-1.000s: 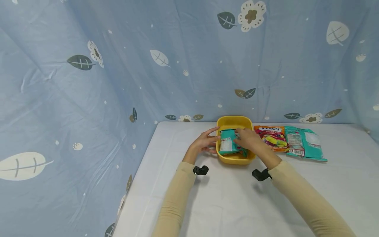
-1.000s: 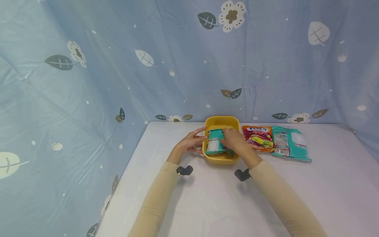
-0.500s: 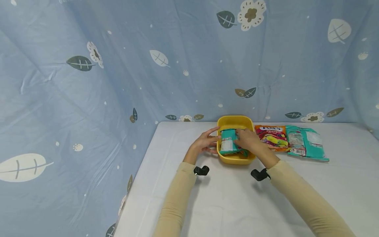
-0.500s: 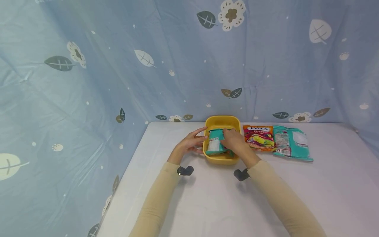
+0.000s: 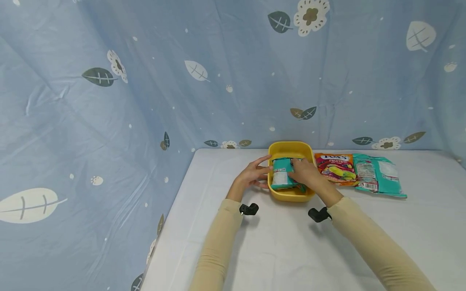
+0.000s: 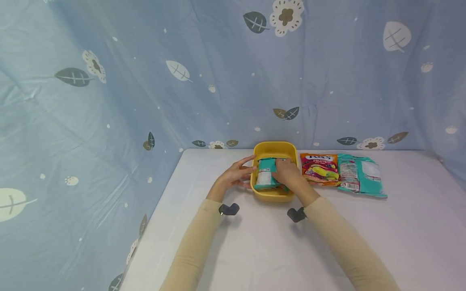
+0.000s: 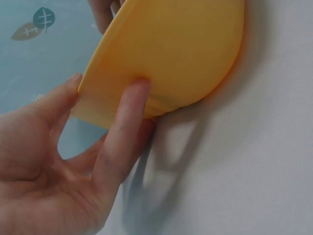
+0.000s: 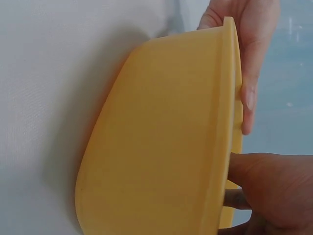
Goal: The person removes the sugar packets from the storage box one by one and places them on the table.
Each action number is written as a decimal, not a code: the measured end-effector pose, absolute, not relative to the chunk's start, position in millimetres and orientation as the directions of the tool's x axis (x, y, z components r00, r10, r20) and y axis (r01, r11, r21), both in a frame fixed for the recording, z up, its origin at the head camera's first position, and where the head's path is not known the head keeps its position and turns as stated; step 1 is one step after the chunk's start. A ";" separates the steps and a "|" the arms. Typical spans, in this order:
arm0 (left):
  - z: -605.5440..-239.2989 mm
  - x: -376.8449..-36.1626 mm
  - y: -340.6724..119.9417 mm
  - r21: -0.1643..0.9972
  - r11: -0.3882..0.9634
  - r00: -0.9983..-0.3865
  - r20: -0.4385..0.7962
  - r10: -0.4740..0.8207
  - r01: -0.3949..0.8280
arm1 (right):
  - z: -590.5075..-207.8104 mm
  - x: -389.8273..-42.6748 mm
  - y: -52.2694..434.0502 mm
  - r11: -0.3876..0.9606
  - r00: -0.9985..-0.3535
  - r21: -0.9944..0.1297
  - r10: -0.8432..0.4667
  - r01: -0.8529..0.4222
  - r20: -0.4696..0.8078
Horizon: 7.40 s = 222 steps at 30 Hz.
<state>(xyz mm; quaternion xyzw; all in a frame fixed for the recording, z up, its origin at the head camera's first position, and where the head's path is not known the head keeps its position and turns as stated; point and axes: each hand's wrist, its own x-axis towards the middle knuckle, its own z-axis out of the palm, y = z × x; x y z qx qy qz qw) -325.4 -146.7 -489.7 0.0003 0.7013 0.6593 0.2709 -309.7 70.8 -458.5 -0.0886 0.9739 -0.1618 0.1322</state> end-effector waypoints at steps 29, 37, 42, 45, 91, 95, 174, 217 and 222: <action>-490.2 -324.9 -146.0 0.931 0.149 -0.859 -0.366 0.358 -0.335 | -469.7 -312.8 68.0 0.908 -0.956 -0.418 -0.141 -0.021 -0.258; -493.3 -327.0 -146.8 0.931 0.151 -0.859 -0.364 0.360 -0.331 | -472.5 -311.6 64.9 0.888 -0.964 -0.460 -0.123 -0.001 -0.235; -494.2 -328.0 -146.8 0.934 0.146 -0.859 -0.356 0.368 -0.325 | -471.6 -308.6 59.7 0.881 -0.970 -0.474 -0.105 0.011 -0.218; -493.1 -327.7 -146.6 0.934 0.145 -0.859 -0.356 0.368 -0.325 | -472.1 -307.7 58.0 0.879 -0.972 -0.476 -0.092 0.023 -0.218; -491.6 -327.7 -145.7 0.929 0.123 -0.854 -0.371 0.365 -0.350 | -480.9 -300.3 63.1 0.819 -0.995 -0.568 -0.102 -0.077 -0.013; -490.7 -326.5 -145.5 0.928 0.126 -0.853 -0.372 0.366 -0.350 | -482.7 -301.5 66.7 0.803 -0.992 -0.590 -0.121 -0.082 -0.027; -487.5 -322.4 -145.3 0.922 0.157 -0.860 -0.386 0.335 -0.353 | -461.9 -303.9 91.1 0.545 -0.981 -0.838 -0.167 -0.007 -0.100; -493.6 -324.2 -144.4 0.920 0.143 -0.865 -0.391 0.316 -0.364 | -446.0 -298.7 96.2 0.417 -0.972 -0.904 -0.156 0.095 -0.174; -493.9 -324.5 -143.7 0.921 0.138 -0.866 -0.389 0.315 -0.363 | -443.2 -299.2 97.4 0.369 -0.969 -0.922 -0.164 0.115 -0.186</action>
